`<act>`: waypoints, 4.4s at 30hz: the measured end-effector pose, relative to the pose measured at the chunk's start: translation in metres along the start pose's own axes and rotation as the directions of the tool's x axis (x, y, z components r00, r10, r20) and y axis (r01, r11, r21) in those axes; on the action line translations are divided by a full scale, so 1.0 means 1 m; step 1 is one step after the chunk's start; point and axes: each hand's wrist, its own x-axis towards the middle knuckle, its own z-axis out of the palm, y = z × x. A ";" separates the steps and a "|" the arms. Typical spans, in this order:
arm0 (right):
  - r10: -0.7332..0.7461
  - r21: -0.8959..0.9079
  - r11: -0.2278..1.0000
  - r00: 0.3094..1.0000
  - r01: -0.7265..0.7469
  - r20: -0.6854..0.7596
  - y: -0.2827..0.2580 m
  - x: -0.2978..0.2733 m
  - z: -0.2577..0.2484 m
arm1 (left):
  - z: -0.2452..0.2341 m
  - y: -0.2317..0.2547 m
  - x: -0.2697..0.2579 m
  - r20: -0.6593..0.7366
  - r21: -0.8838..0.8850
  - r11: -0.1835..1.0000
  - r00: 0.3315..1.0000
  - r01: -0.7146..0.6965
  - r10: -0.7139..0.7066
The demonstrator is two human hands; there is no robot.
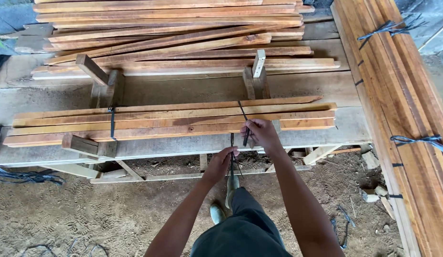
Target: Bundling thin wooden slats together using plastic straps at a workbench.
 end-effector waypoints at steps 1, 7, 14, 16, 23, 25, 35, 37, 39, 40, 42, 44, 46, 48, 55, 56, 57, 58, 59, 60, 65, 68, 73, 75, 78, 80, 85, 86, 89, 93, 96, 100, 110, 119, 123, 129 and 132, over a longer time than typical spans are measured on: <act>0.000 0.003 1.000 1.000 0.000 0.000 -0.001 0.000 -0.002 | -0.003 0.004 0.000 0.001 0.003 1.000 1.000 0.000 0.000; -0.013 0.128 0.992 0.996 0.002 0.089 -0.024 0.026 -0.003 | -0.017 0.004 0.021 0.018 0.186 0.977 0.995 -0.099 0.098; -0.196 -0.011 0.979 0.956 0.204 0.216 -0.089 0.075 0.001 | -0.042 0.029 0.073 -0.022 0.423 0.894 0.985 -0.146 0.172; -0.199 -0.012 0.978 0.946 0.209 0.255 -0.100 0.100 -0.003 | -0.050 0.034 0.092 -0.027 0.479 0.866 0.983 -0.146 0.181; -0.133 0.062 0.991 0.957 0.121 0.259 -0.088 0.189 -0.022 | -0.062 0.028 0.146 -0.061 0.491 0.871 0.998 0.007 0.026; -0.128 0.087 0.990 0.966 0.111 0.226 -0.081 0.205 -0.027 | -0.060 0.013 0.164 -0.084 0.451 0.892 0.996 0.029 0.011; -0.048 -0.073 0.996 0.988 0.059 0.147 -0.011 0.230 -0.027 | -0.051 -0.050 0.255 -0.257 0.050 0.897 0.873 0.440 -0.414; -0.036 -0.117 0.992 0.991 0.051 0.130 0.009 0.242 -0.027 | -0.045 -0.057 0.275 -0.246 -0.010 0.903 0.874 0.430 -0.419; -0.019 0.096 0.995 0.993 0.008 0.112 0.033 0.259 -0.031 | -0.034 -0.060 0.291 -0.199 -0.125 0.876 0.854 0.465 -0.481; -0.020 0.098 0.995 0.994 0.009 0.108 0.028 0.251 -0.029 | -0.040 -0.051 0.288 -0.195 -0.121 0.877 0.855 0.465 -0.480; 0.012 0.050 0.999 0.999 -0.014 0.046 0.019 0.239 -0.028 | -0.051 -0.032 0.284 -0.212 -0.154 0.880 0.854 0.450 -0.474; 0.014 0.047 0.999 0.998 -0.017 0.062 0.028 0.249 -0.032 | -0.054 -0.040 0.283 -0.219 -0.207 0.894 0.872 0.397 -0.438; 0.026 0.046 0.999 0.996 -0.030 0.086 0.038 0.255 -0.034 | -0.055 -0.050 0.278 -0.233 -0.259 0.900 0.882 0.350 -0.410; 0.039 0.043 0.998 0.996 -0.043 0.085 0.047 0.259 -0.036 | -0.052 -0.062 0.274 -0.239 -0.339 0.896 0.895 0.288 -0.378; 0.045 0.092 0.994 0.995 -0.053 0.085 0.034 0.254 -0.034 | -0.044 -0.081 0.273 -0.212 -0.466 0.860 0.917 0.209 -0.338; 0.054 0.111 0.992 0.996 -0.063 0.078 0.038 0.256 -0.034 | -0.043 -0.084 0.273 -0.209 -0.473 0.860 0.924 0.193 -0.322; 0.062 0.131 0.989 0.996 -0.071 0.070 0.042 0.259 -0.034 | -0.041 -0.087 0.275 -0.206 -0.478 0.861 0.930 0.175 -0.304; 0.061 0.133 0.989 0.996 -0.069 0.064 0.042 0.258 -0.034 | -0.041 -0.083 0.274 -0.201 -0.477 0.861 0.932 0.177 -0.302; 0.058 0.127 0.989 0.995 -0.069 0.087 0.043 0.257 -0.033 | -0.040 -0.078 0.274 -0.212 -0.467 0.866 0.929 0.177 -0.304; 0.056 0.122 0.990 0.992 -0.069 0.109 0.044 0.257 -0.033 | -0.039 -0.074 0.273 -0.223 -0.457 0.872 0.926 0.178 -0.306; 0.076 0.050 0.995 0.987 -0.084 0.140 0.042 0.252 -0.030 | -0.041 -0.083 0.271 -0.232 -0.479 0.868 0.934 0.132 -0.270; 0.049 0.044 0.997 0.986 -0.056 0.162 0.004 0.237 -0.025 | -0.041 -0.077 0.273 -0.252 -0.502 0.859 0.932 0.105 -0.261; 0.058 -0.029 0.998 0.975 -0.053 0.214 0.012 0.234 -0.032 | -0.043 -0.053 0.271 -0.261 -0.441 0.892 0.938 0.095 -0.229; 0.069 -0.015 0.998 0.962 -0.067 0.264 0.023 0.238 -0.035 | -0.042 -0.060 0.270 -0.274 -0.435 0.895 0.932 0.099 -0.236; 0.105 0.013 0.994 0.980 -0.109 0.171 0.005 0.234 -0.025 | -0.043 -0.059 0.267 -0.231 -0.325 0.939 0.954 0.108 -0.190; 0.107 0.003 0.994 0.983 -0.109 0.151 0.017 0.238 -0.025 | -0.045 -0.056 0.264 -0.220 -0.277 0.952 0.956 0.133 -0.197; 0.133 0.029 0.990 0.987 -0.135 0.086 0.034 0.251 -0.029 | -0.050 -0.030 0.265 -0.163 -0.103 0.979 0.968 0.175 -0.190; 0.150 0.049 0.987 0.987 -0.154 0.064 0.033 0.249 -0.030 | -0.049 -0.035 0.263 -0.132 -0.088 0.974 0.967 0.209 -0.219; 0.178 0.150 0.972 0.983 -0.183 0.041 0.048 0.259 -0.039 | -0.053 -0.040 0.262 -0.043 -0.080 0.961 0.963 0.264 -0.268; 0.208 0.284 0.931 0.972 -0.230 0.107 0.049 0.262 -0.045 | -0.061 -0.004 0.258 0.132 -0.027 0.944 0.937 0.329 -0.323; 0.172 0.227 0.947 0.956 -0.227 0.238 0.037 0.255 -0.052 | -0.065 0.005 0.262 0.115 0.057 0.936 0.929 0.349 -0.353; 0.154 0.138 0.966 0.913 -0.220 0.378 0.024 0.254 -0.068 | -0.060 -0.058 0.265 0.119 0.018 0.959 0.952 0.283 -0.283; -0.290 -0.375 0.666 0.687 0.644 0.666 -0.012 0.254 -0.057 | -0.060 -0.077 0.272 0.148 -0.252 0.859 0.895 0.446 -0.421; -0.518 -0.473 0.131 0.467 0.871 0.717 -0.059 0.209 -0.034 | -0.039 -0.019 0.257 0.115 -0.527 0.593 0.743 0.608 -0.659; -0.560 -0.501 0.074 0.452 0.862 0.695 -0.062 0.202 -0.029 | -0.043 0.030 0.264 -0.005 -0.628 0.621 0.795 0.469 -0.606; -0.565 -0.216 0.641 0.644 0.736 0.516 -0.014 0.228 -0.041 | -0.025 -0.065 0.259 -0.165 -0.524 0.746 0.810 0.412 -0.563; -0.307 -0.055 0.934 0.873 0.353 0.378 0.008 0.223 -0.042 | -0.027 -0.039 0.251 -0.175 -0.437 0.805 0.840 0.401 -0.514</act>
